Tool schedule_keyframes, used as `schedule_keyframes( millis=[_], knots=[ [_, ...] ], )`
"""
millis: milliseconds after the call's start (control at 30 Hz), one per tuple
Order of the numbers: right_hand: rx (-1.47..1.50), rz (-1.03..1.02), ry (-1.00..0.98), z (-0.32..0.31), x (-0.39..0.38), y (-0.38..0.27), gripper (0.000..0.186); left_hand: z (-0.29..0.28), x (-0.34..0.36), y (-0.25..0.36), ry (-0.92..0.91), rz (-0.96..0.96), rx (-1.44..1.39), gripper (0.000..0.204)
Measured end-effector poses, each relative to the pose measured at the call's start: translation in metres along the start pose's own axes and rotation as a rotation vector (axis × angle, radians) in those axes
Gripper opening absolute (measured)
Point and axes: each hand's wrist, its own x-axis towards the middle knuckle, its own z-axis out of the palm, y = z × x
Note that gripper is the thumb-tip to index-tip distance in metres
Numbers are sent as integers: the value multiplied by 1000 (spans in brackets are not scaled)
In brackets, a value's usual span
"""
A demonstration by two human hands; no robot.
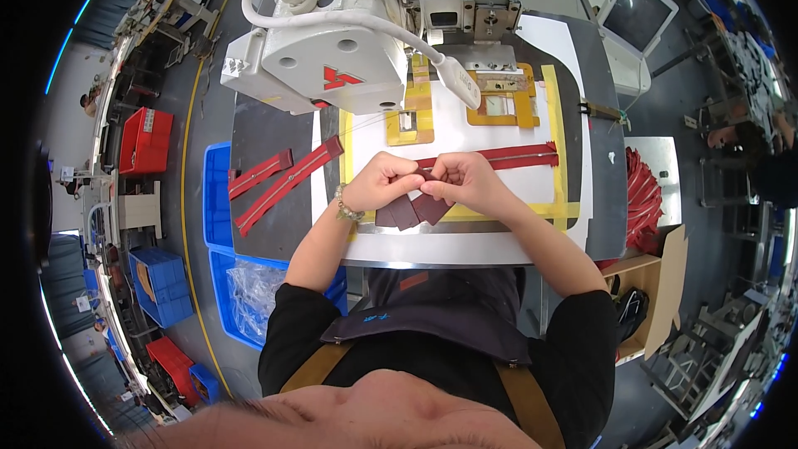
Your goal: Sewing small leather patches onto a larger piece using an industrial sewing machine.
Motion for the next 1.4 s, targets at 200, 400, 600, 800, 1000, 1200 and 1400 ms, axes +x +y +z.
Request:
schedule_keyframes(
  millis=[200, 400, 600, 800, 1000, 1200, 1400],
  knots=[
    [-193, 111, -178, -10, -2, -15, 18, 4, -1, 8, -143, 56, 53, 34],
    [-34, 28, 53, -6, -2, 0, 19, 14, -1, 2, 101, 17, 93, 33],
    [83, 2, 179, 0, 2, 7, 18, 20, -1, 6, 82, -41, 133, 24],
    [45, -9, 204, 1, -1, 4, 17, 24, 0, 4, 154, 13, 159, 22],
    [-9, 28, 111, 3, 1, 8, 17, 7, -1, 11, 131, -87, 200, 32],
    [4, 50, 112, 4, 1, 8, 17, 6, 0, 9, 116, -46, 231, 29],
    [-25, 55, 124, 7, 4, 9, 18, 5, -1, 6, 174, 23, 287, 23]
  ],
)
